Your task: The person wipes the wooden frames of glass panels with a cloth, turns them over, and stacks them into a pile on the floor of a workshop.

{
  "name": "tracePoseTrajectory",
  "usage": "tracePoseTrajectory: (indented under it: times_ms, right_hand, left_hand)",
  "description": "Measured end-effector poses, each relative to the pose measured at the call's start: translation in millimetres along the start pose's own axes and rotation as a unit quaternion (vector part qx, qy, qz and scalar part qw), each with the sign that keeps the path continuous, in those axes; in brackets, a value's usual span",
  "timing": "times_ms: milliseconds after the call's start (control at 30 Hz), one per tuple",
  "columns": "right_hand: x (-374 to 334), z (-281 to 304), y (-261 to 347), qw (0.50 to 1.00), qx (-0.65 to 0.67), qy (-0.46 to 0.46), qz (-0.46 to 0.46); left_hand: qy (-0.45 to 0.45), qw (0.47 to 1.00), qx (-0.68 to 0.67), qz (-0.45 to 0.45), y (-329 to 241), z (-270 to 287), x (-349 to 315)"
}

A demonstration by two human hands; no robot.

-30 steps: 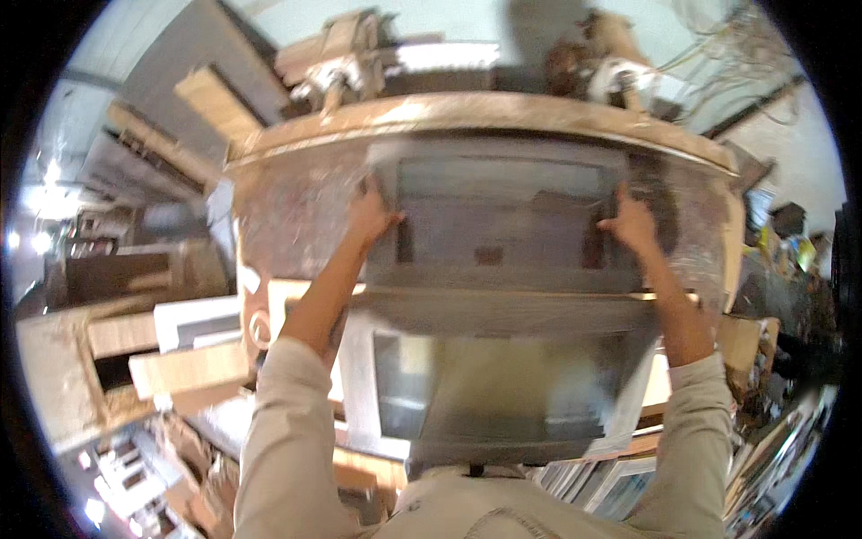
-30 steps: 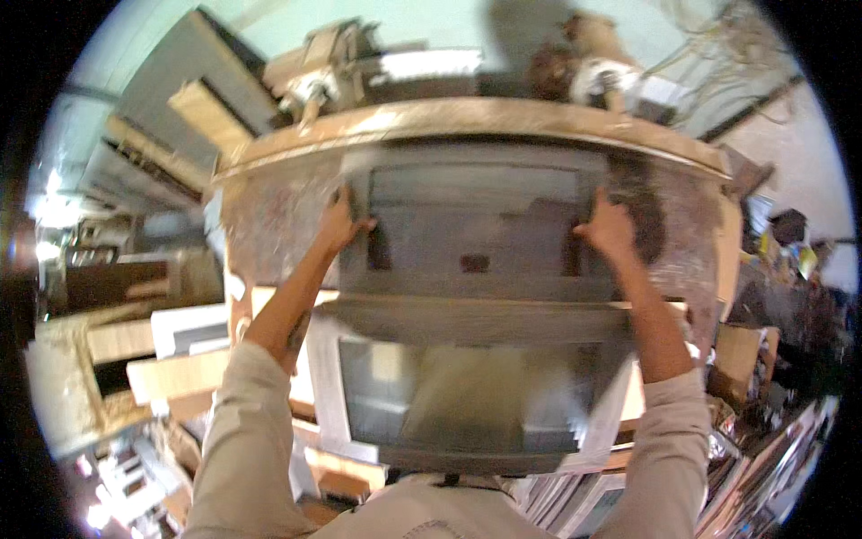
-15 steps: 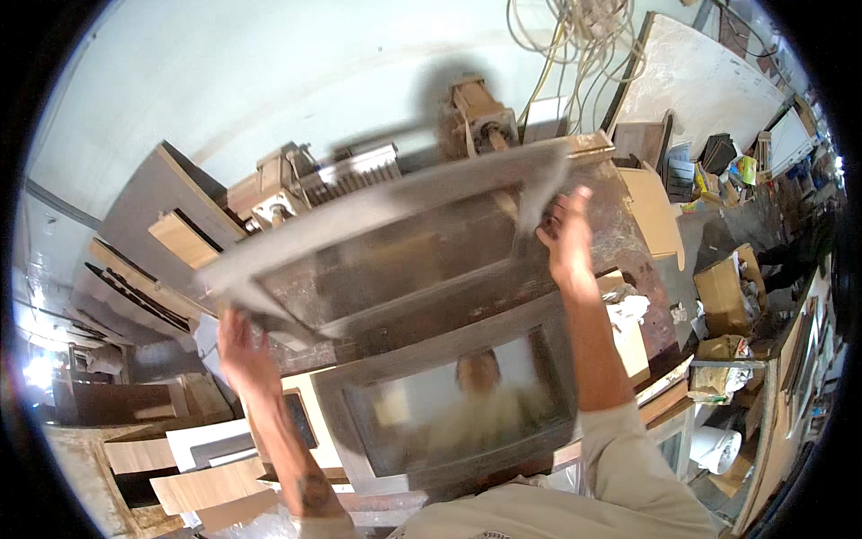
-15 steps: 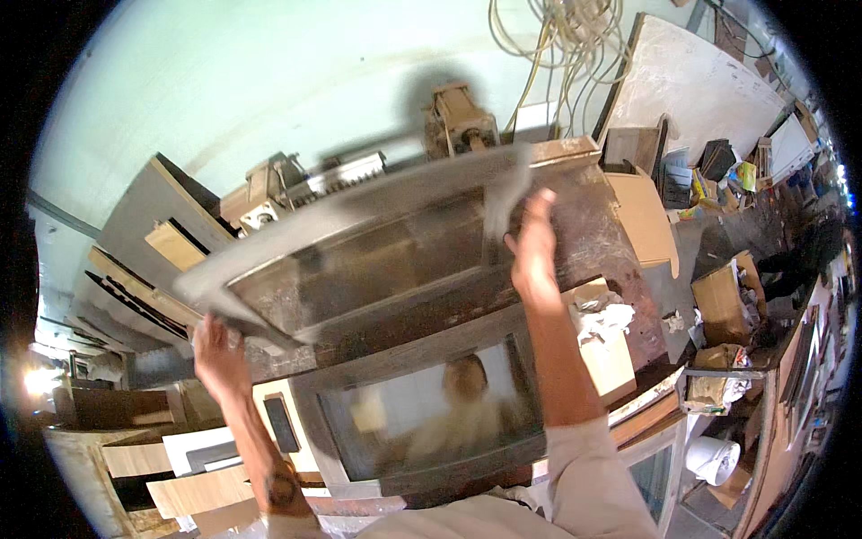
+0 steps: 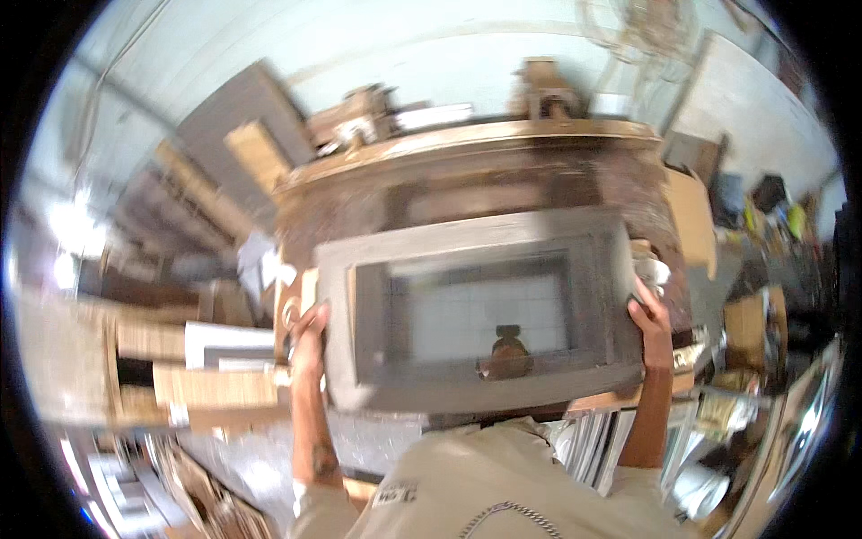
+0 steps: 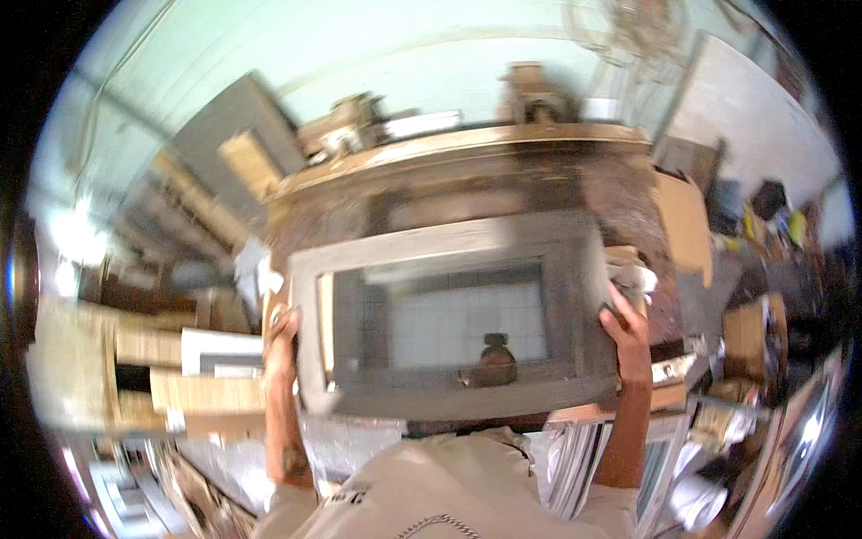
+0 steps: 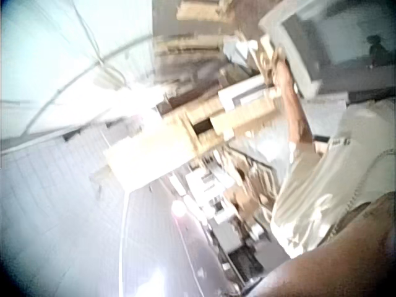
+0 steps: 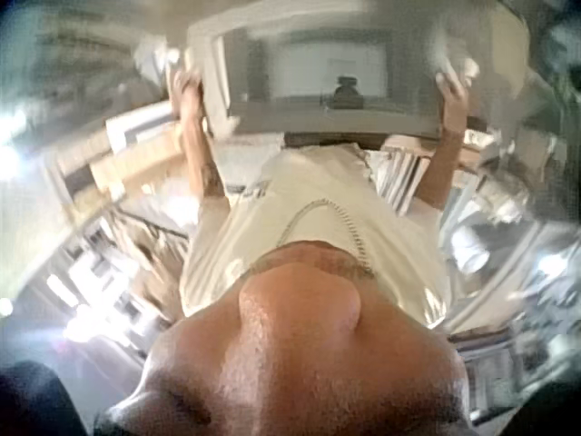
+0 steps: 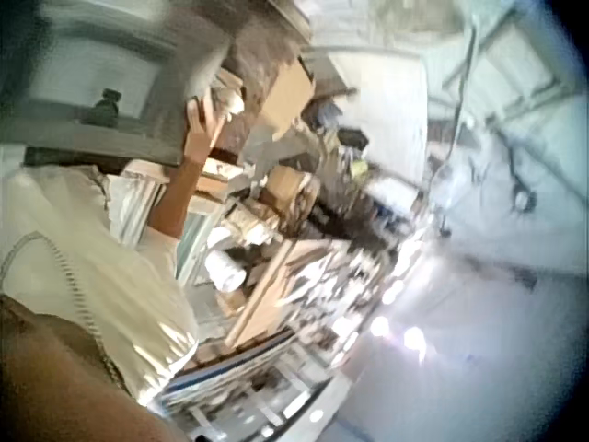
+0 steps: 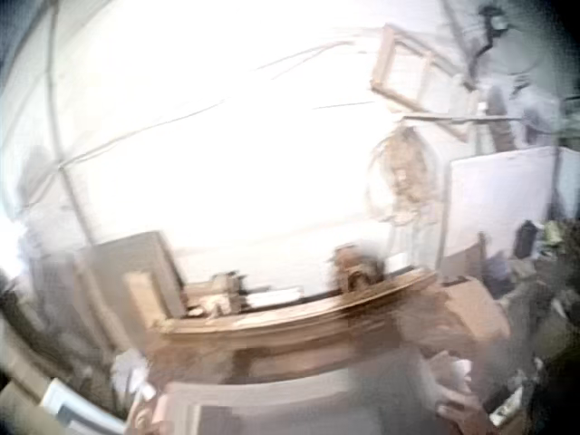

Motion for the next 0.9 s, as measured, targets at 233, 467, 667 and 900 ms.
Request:
tracePoseTrajectory:
  times_ms: [233, 467, 667, 900]
  right_hand:
    - [20, -18, -48, 0.993, -0.091, -0.063, 0.038]
    - [6, -14, -50, 0.963, -0.207, -0.145, -0.094]
    - [-19, -19, -78, 0.975, -0.162, -0.053, -0.139]
    - [-19, -27, -105, 0.962, -0.262, -0.076, -0.025]
  left_hand:
    - [-0.005, 0.996, 0.086, -0.009, 55, -2, 22]
    - [0.076, 0.966, 0.219, -0.110, 175, 9, 47]
    - [0.055, 0.966, 0.241, -0.070, 146, -14, -8]
    - [0.062, 0.945, 0.315, -0.068, 129, -31, -18]
Point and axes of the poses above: each hand's wrist, its own x-axis towards the middle knuckle, its own z-axis out of the back of the hand, y = z × x, the point moved 1 cm from there along x, towards the middle knuckle, and after that the axes turned 11 degrees about -z, right-handed, at the moved point
